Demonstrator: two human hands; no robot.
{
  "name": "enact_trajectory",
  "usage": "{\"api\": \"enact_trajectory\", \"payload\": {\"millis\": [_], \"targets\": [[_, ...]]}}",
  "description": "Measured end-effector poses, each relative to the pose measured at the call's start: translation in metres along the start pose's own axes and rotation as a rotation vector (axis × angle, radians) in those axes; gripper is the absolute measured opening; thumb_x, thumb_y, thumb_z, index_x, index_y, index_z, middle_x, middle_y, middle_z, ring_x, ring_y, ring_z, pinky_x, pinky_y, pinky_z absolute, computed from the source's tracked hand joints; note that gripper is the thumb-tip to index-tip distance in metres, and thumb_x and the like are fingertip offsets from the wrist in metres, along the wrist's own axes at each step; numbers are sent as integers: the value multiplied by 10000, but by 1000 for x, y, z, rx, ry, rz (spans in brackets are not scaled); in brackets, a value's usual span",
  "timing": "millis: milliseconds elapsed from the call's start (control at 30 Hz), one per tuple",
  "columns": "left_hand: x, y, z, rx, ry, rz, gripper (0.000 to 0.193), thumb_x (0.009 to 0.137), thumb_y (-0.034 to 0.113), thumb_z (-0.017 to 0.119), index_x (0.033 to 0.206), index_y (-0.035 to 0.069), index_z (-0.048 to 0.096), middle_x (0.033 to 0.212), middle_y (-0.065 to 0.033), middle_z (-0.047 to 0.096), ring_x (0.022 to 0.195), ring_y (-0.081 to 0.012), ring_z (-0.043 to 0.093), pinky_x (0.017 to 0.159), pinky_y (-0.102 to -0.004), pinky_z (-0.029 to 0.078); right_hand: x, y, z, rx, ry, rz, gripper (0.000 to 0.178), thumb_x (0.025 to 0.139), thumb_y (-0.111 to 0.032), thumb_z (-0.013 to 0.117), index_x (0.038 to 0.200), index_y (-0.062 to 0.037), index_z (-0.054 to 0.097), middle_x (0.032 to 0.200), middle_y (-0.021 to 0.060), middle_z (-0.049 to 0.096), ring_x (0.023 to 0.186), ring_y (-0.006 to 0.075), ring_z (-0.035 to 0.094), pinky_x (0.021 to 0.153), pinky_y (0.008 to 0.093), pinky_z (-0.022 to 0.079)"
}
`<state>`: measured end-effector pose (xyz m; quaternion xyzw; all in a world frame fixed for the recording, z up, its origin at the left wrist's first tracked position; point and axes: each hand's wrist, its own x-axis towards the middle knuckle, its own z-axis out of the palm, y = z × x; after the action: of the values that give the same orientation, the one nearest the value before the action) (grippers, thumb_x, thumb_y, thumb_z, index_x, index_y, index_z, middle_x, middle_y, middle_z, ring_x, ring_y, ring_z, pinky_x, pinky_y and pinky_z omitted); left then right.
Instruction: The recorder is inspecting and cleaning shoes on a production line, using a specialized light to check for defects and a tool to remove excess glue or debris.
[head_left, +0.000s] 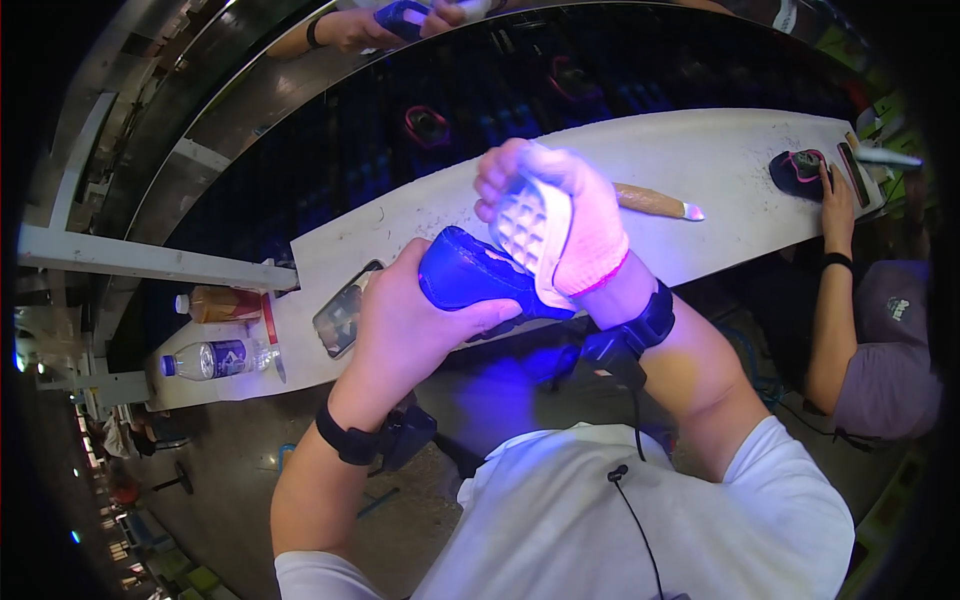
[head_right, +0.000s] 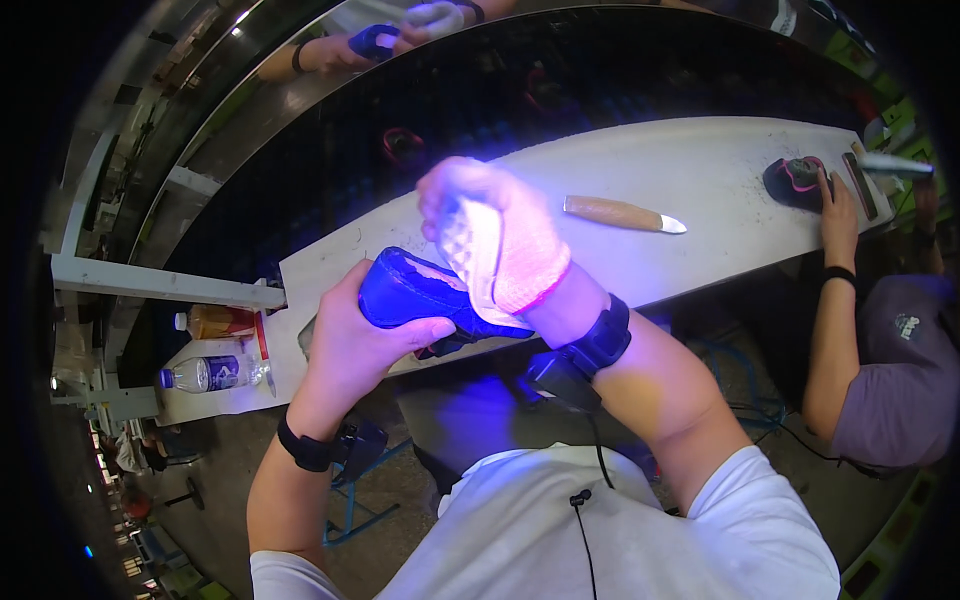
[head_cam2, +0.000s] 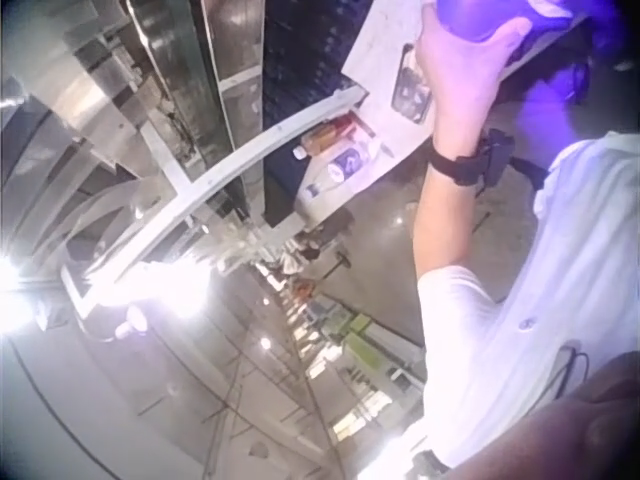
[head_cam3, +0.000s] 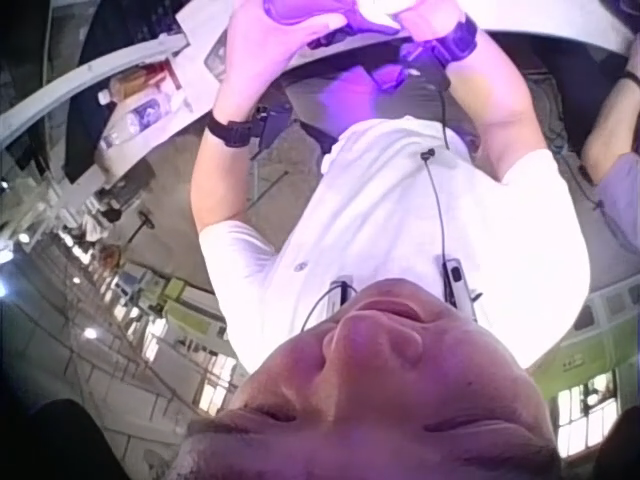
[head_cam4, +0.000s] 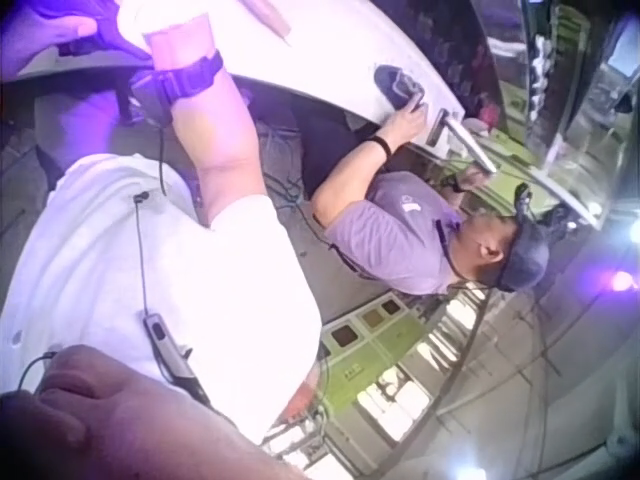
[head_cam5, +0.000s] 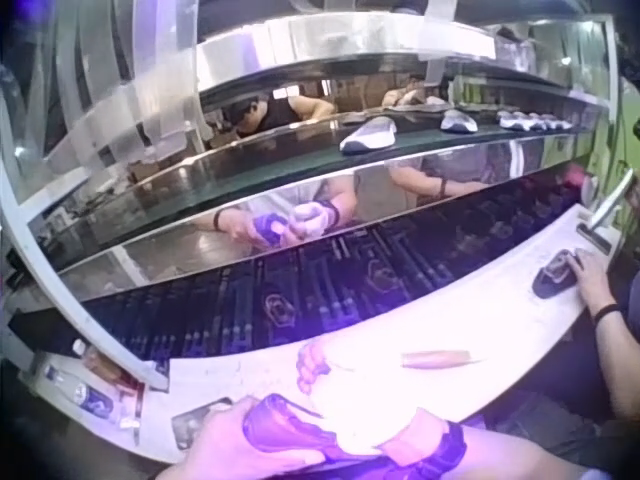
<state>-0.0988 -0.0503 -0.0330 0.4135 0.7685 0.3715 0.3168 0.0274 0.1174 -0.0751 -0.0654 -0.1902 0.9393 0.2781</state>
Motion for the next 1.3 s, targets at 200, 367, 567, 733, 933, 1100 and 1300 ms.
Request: {"api": "enact_trajectory", "payload": {"millis": [200, 367, 567, 733, 933, 1100, 1300], "targets": [[8, 15, 8, 144, 52, 75, 760, 651, 519, 1015, 1044, -39, 681, 887, -179, 789, 795, -303, 802, 741, -392, 635, -2, -12, 17, -664, -241, 64, 214, 1025, -245, 589, 1015, -34, 621, 933, 21, 567, 898, 101, 539, 817, 287, 468], [31, 51, 20, 356, -15, 190, 783, 673, 614, 967, 970, -36, 645, 794, -190, 753, 739, -351, 785, 680, -425, 627, -4, -38, 3, -1067, -347, -327, 203, 1026, -242, 543, 994, -42, 565, 950, 11, 527, 897, 111, 484, 822, 290, 434], [18, 94, 48, 814, -46, 627, 803, 744, 684, 884, 993, -21, 589, 630, -117, 637, 527, -293, 685, 494, -412, 542, -47, -65, -10, -933, -280, -352, 210, 1017, -242, 566, 1037, -33, 580, 1026, 73, 534, 965, 193, 524, 908, 336, 442], [-6, 90, 77, 872, -121, 852, 784, 777, 651, 887, 1015, -49, 625, 694, -75, 625, 481, -181, 607, 421, -331, 446, -104, -83, -15, -1153, -215, -336, 384, 1037, -267, 562, 1293, 16, 598, 1234, 147, 646, 1235, 344, 628, 1148, 475, 438], [-17, 88, 46, 877, -288, 1095, 368, 884, 225, 758, 1102, -57, 667, 1002, -207, 698, 888, -259, 740, 610, -339, 580, -151, -64, 2, -1554, -417, -550, 691, 900, -206, 656, 1506, 89, 506, 1537, 267, 559, 1420, 466, 555, 1175, 547, 446], [-59, 64, -4, 704, -289, 645, 873, 655, 507, 987, 1335, 63, 667, 1618, -326, 372, 1548, -507, 321, 1239, -587, 353, -141, -25, -23, -1921, -213, -472, 1184, 747, -631, 865, 1589, 61, 404, 1574, 335, 505, 1432, 504, 542, 1207, 572, 419], [-103, -30, 34, -438, 100, -14, 553, 793, 154, 927, 1248, 29, 639, 1622, -269, 436, 1458, -380, 506, 1202, -500, 416, -123, 7, -47, -2001, -279, -346, 1105, 711, -623, 874, 1540, 11, 512, 1401, 268, 665, 1286, 463, 643, 1104, 520, 522]]}}
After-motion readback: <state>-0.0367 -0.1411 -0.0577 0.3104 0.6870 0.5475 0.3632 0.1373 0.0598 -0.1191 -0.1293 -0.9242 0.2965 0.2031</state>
